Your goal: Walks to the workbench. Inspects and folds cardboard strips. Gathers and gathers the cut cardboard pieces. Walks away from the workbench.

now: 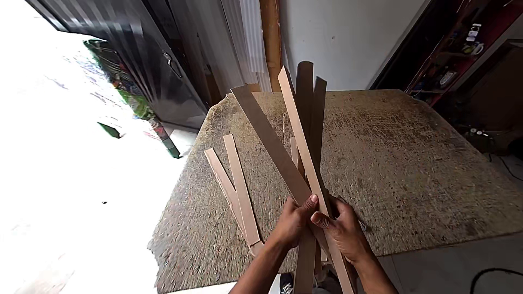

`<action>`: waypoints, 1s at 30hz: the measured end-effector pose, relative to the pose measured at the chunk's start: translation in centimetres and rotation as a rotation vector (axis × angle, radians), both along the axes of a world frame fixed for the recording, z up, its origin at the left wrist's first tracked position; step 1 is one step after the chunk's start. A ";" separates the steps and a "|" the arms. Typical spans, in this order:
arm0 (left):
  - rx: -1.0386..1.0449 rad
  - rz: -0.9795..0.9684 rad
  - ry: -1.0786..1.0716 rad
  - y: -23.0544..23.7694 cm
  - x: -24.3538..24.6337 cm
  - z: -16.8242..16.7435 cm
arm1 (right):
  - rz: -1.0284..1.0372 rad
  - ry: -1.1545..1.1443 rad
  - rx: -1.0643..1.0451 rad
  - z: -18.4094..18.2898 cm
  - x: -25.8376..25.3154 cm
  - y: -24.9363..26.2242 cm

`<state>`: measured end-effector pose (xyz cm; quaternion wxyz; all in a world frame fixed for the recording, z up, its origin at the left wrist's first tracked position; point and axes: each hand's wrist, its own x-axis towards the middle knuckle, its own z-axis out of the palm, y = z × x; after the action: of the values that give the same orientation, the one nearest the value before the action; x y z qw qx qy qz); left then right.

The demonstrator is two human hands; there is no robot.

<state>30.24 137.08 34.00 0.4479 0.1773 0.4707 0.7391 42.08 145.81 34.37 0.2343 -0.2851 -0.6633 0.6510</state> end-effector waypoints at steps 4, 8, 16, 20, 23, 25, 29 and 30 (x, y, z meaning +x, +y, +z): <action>-0.067 0.152 -0.031 0.0 0.3 0.0 | 0.002 0.063 -0.086 -0.1 0.9 0.4; -0.139 0.184 0.277 0.9 -0.9 -0.9 | -0.249 -0.040 0.120 -1.3 0.2 0.9; -0.337 0.474 0.748 2.6 1.4 -1.3 | -0.481 -0.202 1.146 -3.3 -2.1 0.5; -0.370 0.550 0.958 2.3 0.1 -1.5 | -0.496 -0.155 0.806 -3.4 -2.2 3.4; -0.275 0.397 0.798 0.4 -5.0 -1.7 | -0.430 0.072 0.492 -1.0 -0.1 6.3; -0.221 0.272 0.476 0.2 -6.1 -1.4 | -0.244 0.172 0.294 -0.1 -0.1 6.6; -0.175 0.214 0.012 3.7 -2.8 -2.5 | 0.042 -0.103 0.116 -3.8 -3.5 4.1; -0.213 0.176 0.026 4.4 -2.3 -3.8 | 0.092 -0.129 0.025 -5.2 -4.1 3.9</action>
<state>27.95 141.45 30.22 0.3917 0.0962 0.5659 0.7191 37.95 149.73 29.13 0.1646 -0.2927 -0.6975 0.6331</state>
